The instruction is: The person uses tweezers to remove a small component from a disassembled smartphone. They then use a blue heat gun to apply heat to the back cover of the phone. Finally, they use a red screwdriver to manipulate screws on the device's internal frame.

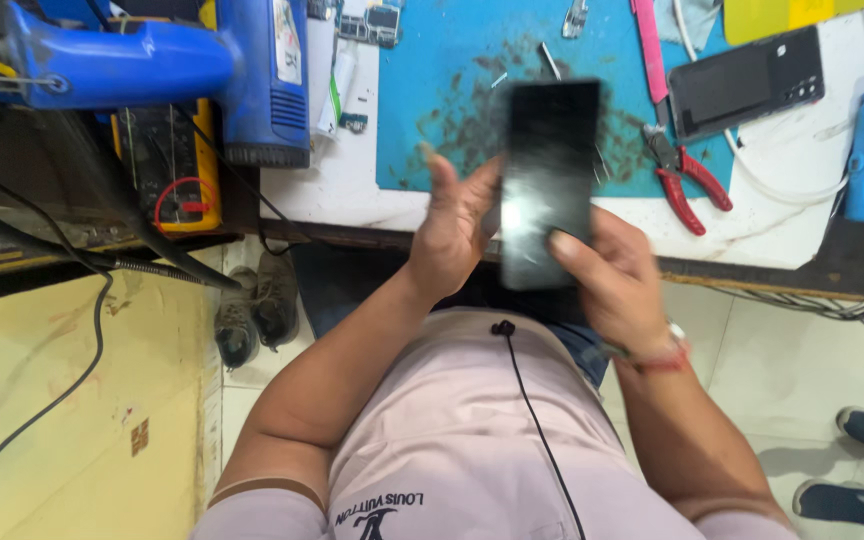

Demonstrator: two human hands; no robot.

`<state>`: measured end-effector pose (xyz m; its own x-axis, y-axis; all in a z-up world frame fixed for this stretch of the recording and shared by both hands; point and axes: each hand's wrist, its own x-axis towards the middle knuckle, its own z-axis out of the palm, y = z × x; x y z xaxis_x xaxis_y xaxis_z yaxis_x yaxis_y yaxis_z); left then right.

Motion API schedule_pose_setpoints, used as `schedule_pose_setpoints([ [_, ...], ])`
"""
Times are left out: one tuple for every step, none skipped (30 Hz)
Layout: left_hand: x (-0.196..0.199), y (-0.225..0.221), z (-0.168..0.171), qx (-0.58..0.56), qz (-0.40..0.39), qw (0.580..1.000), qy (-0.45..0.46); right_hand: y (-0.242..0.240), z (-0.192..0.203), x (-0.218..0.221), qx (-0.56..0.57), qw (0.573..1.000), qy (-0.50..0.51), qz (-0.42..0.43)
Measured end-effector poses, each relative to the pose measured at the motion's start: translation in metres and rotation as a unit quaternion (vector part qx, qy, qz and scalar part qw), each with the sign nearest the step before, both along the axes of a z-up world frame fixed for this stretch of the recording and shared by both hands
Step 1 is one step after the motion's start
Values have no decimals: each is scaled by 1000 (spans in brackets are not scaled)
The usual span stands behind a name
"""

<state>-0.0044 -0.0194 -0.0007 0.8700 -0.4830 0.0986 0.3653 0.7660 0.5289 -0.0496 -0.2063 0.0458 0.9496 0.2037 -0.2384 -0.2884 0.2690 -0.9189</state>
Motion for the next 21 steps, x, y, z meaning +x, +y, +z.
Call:
schedule_pose_setpoints([
  [5,1,1,77,33,996,-30,-13,4,-10,6,999,-5,-36],
  [12,3,2,154,67,984,-60,-27,7,-21,-21,995,-32,-88],
  [21,4,4,227,100,965,-90,-42,10,-32,-49,987,-58,-140],
  [34,5,3,276,163,938,-130,-58,13,-44,-69,973,-66,-211],
  [52,6,2,322,226,904,-165,-76,21,-59,-90,953,-73,-280],
  [70,8,0,365,287,863,-199,-90,26,-72,-118,932,-83,-331],
  [87,12,-1,391,327,834,-210,-105,33,-88,-154,911,-93,-370],
  [103,15,-2,415,366,803,-221,-121,41,-102,-191,888,-102,-406],
  [119,15,1,396,384,808,-205,-134,46,-111,-221,868,-113,-430],
  [132,14,7,377,402,813,-189,-145,50,-119,-249,852,-117,-446],
  [139,12,16,357,417,818,-174,-154,52,-127,-276,835,-121,-461],
  [134,10,26,341,417,820,-194,-162,55,-132,-297,821,-120,-472],
  [116,9,38,326,412,824,-214,-159,52,-127,-317,808,-118,-482],
  [98,9,52,317,407,823,-239,-156,48,-118,-331,801,-112,-486],
  [76,11,67,319,399,819,-262,-152,45,-113,-346,793,-104,-490],
  [55,16,82,321,391,815,-282,-148,41,-109,-360,789,-95,-488],
  [35,22,97,323,384,811,-299,-146,38,-108,-376,786,-85,-484],
  [23,27,107,330,376,810,-306,-144,36,-109,-388,785,-75,-477],
  [11,30,113,338,377,808,-303,-147,34,-108,-400,792,-68,-457],
  [7,30,110,345,377,807,-297,-150,34,-110,-411,797,-62,-439],
  [5,31,107,356,378,802,-295,-152,33,-109,-420,802,-58,-420],
])
